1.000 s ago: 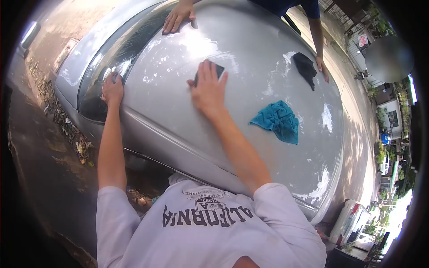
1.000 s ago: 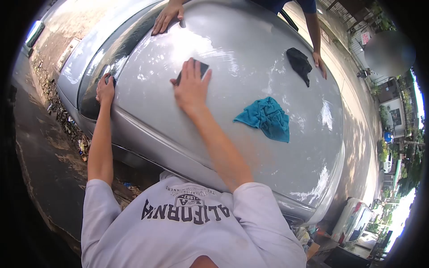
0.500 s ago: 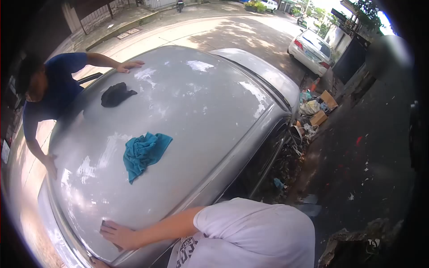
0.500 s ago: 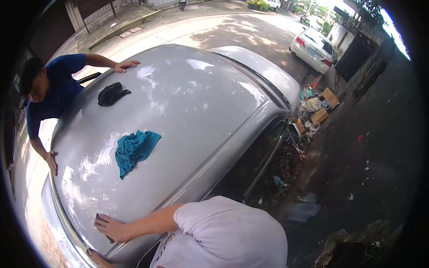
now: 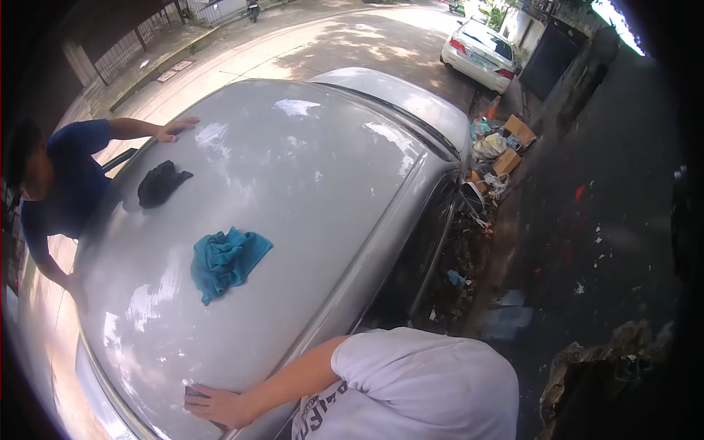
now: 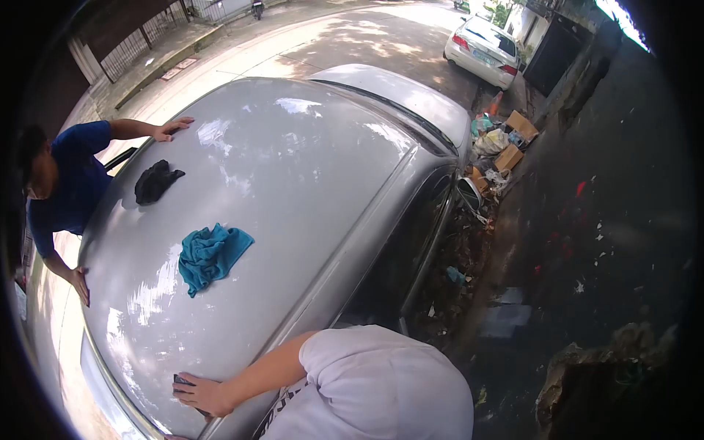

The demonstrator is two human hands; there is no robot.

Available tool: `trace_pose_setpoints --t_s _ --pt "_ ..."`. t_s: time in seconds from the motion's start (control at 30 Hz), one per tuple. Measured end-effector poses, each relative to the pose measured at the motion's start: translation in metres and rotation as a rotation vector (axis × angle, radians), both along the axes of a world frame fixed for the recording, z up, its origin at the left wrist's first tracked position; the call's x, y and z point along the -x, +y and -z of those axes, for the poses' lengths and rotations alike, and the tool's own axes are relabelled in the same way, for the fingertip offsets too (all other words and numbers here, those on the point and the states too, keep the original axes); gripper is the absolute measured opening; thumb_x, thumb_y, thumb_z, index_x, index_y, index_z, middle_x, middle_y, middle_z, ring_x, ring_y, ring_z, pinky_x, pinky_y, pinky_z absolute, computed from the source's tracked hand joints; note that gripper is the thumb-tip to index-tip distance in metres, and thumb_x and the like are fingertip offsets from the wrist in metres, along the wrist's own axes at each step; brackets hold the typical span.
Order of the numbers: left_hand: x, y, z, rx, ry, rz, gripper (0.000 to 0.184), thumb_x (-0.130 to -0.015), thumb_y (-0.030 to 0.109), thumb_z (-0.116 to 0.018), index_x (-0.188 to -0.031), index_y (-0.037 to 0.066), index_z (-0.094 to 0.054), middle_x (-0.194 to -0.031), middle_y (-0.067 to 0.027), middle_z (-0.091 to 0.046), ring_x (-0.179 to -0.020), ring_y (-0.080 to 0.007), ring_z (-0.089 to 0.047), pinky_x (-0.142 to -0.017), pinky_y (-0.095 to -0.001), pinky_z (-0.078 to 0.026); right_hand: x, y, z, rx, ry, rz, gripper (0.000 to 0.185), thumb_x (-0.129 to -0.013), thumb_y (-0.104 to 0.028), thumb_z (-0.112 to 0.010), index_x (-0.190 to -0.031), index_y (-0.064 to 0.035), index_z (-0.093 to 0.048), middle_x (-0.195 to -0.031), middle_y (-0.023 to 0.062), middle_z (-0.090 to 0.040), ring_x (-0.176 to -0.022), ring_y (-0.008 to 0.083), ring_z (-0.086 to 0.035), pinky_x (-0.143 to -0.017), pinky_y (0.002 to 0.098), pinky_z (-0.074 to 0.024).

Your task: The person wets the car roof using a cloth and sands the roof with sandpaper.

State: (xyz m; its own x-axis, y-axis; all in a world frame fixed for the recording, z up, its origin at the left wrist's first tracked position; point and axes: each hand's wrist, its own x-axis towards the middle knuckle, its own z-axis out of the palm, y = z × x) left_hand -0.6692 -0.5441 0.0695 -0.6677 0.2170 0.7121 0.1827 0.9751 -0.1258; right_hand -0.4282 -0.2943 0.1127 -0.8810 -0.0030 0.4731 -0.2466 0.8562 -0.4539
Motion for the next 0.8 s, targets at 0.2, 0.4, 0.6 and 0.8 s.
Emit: trace_pose_setpoints --t_s 0.2,0.4,0.6,0.8 --pt "-0.192 0.168 -0.097 0.040 -0.639 0.534 0.052 -0.100 0.035 -0.049 -0.150 0.022 -0.043 -0.161 -0.0128 -0.026 -0.148 -0.0360 -0.021 -0.118 -0.0543 -0.014 -0.070 0.132 -0.027 -0.124 -0.069 0.186 0.067 -0.096 -0.049 -0.048 -0.143 -0.0022 -0.044 -0.154 0.0134 -0.038 -0.146 0.0301 -0.029 -0.117 0.0579 -0.0188" --pt "-0.089 0.128 -0.100 -0.179 -0.564 0.346 0.052 -0.097 0.042 -0.054 -0.146 0.025 -0.047 -0.157 -0.0148 -0.032 -0.146 -0.0361 -0.027 -0.117 -0.0556 -0.020 -0.101 0.100 -0.038 -0.180 -0.293 0.233 0.074 -0.090 -0.041 -0.060 -0.148 -0.0013 -0.037 -0.160 0.0137 -0.027 -0.148 0.0336 -0.022 -0.112 0.0699 -0.0139" --pt "-0.022 0.023 -0.046 -0.539 -0.680 -0.167 0.055 -0.099 0.058 -0.035 -0.149 0.034 -0.040 -0.160 -0.0089 -0.029 -0.147 -0.0387 -0.024 -0.112 -0.0686 -0.017 -0.084 0.105 -0.051 -0.253 -0.378 -0.146 0.073 -0.088 -0.034 -0.064 -0.151 -0.0115 -0.036 -0.162 0.0038 -0.027 -0.150 0.0290 -0.021 -0.113 0.0698 -0.0094" --pt "-0.028 0.034 -0.059 -0.606 -0.693 -0.207 0.058 -0.096 0.062 -0.038 -0.148 0.036 -0.042 -0.161 -0.0092 -0.027 -0.149 -0.0348 -0.021 -0.116 -0.0639 -0.014 0.107 0.120 -0.047 -0.346 -0.146 0.170 0.059 -0.100 -0.036 -0.046 -0.148 -0.0031 -0.037 -0.159 0.0119 -0.030 -0.146 0.0349 -0.026 -0.115 0.0655 -0.0129"
